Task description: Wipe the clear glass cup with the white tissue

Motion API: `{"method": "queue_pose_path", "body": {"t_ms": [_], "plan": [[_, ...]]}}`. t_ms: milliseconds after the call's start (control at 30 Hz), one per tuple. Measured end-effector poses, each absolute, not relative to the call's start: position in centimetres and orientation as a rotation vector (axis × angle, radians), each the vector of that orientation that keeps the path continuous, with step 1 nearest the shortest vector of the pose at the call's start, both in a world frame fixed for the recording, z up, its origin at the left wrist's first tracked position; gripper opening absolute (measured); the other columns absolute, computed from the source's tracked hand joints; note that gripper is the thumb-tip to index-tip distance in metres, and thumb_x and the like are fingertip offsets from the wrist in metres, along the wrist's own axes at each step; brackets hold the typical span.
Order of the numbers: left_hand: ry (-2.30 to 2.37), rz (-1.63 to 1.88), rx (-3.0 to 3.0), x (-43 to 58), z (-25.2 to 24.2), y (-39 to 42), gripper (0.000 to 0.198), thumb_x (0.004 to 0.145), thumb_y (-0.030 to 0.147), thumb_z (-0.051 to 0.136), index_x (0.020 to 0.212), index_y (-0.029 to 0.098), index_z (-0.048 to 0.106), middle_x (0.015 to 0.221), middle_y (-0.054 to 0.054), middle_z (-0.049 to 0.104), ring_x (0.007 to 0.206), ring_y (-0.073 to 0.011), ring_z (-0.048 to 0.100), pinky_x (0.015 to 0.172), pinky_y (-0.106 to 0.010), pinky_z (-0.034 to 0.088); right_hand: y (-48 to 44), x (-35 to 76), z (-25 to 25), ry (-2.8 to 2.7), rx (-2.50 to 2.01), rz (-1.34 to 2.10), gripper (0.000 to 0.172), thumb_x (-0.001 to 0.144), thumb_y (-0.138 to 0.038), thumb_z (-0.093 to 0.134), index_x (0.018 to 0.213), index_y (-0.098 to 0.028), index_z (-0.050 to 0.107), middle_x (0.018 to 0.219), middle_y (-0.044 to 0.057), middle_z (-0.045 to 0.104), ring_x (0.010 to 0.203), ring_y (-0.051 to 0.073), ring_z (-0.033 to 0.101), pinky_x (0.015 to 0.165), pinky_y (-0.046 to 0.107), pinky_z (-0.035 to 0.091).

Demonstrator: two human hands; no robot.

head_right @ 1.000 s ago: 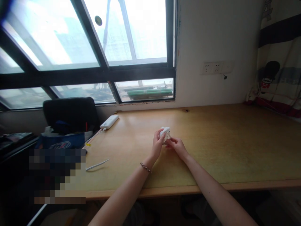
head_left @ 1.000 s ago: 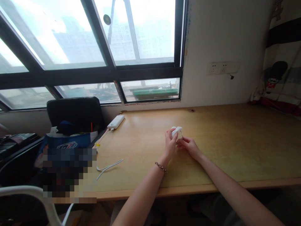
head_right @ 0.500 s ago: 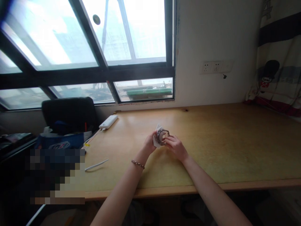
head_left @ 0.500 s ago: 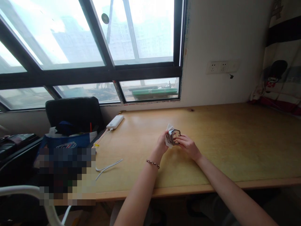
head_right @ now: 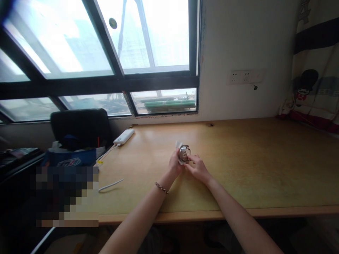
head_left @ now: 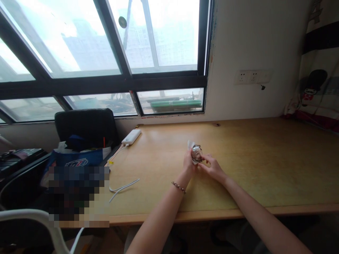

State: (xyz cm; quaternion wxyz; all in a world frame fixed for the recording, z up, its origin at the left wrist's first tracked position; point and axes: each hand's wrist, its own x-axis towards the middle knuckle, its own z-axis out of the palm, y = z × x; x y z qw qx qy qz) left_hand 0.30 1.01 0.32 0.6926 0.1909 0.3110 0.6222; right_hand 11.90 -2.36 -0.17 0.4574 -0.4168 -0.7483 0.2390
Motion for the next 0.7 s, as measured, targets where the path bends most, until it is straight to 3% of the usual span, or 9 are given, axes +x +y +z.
{"method": "queue_pose_path", "body": {"t_ms": [133,267,467,700], "plan": [[0.643,1.393,0.629,1.0,-0.2,0.5,0.030,0.065,0.035,0.062,0.083,0.013,0.055,0.069,-0.002,0.059,0.057,-0.0113,0.054,0.055,-0.022,0.041,-1.9,12.1,-0.5,-1.628,-1.007,0.946,0.030,0.072,-0.035,0.058,0.095,-0.016,0.062,0.080,0.004,0.065,0.064,0.015,0.057,0.058,0.026,0.045],[0.719,1.351,0.862,0.6,0.4,0.0,0.028,0.069,0.038,0.058,0.082,0.014,0.058,0.067,-0.001,0.058,0.058,-0.0115,0.052,0.055,-0.022,0.038,-1.9,12.6,-0.5,-1.584,-1.048,1.107,0.034,0.071,-0.039,0.058,0.092,-0.013,0.064,0.070,0.003,0.065,0.045,0.011,0.052,0.045,0.023,0.041],[0.888,1.430,1.141,-0.6,1.9,0.1,0.031,0.076,0.041,0.050,0.080,0.014,0.063,0.076,-0.003,0.061,0.072,-0.0142,0.052,0.067,-0.024,0.039,-2.5,12.5,-0.5,-1.854,-1.061,0.640,0.018,0.075,-0.027,0.055,0.082,-0.017,0.067,0.069,0.001,0.066,0.062,0.016,0.060,0.058,0.024,0.044],[0.889,1.370,1.010,-1.4,2.1,0.7,0.033,0.071,0.043,0.056,0.081,0.012,0.063,0.070,-0.002,0.061,0.065,-0.0130,0.051,0.061,-0.022,0.039,-2.2,12.7,-1.0,-1.912,-0.992,0.384,0.024,0.075,-0.013,0.051,0.094,-0.020,0.064,0.097,0.004,0.066,0.087,0.020,0.062,0.079,0.030,0.047]]}}
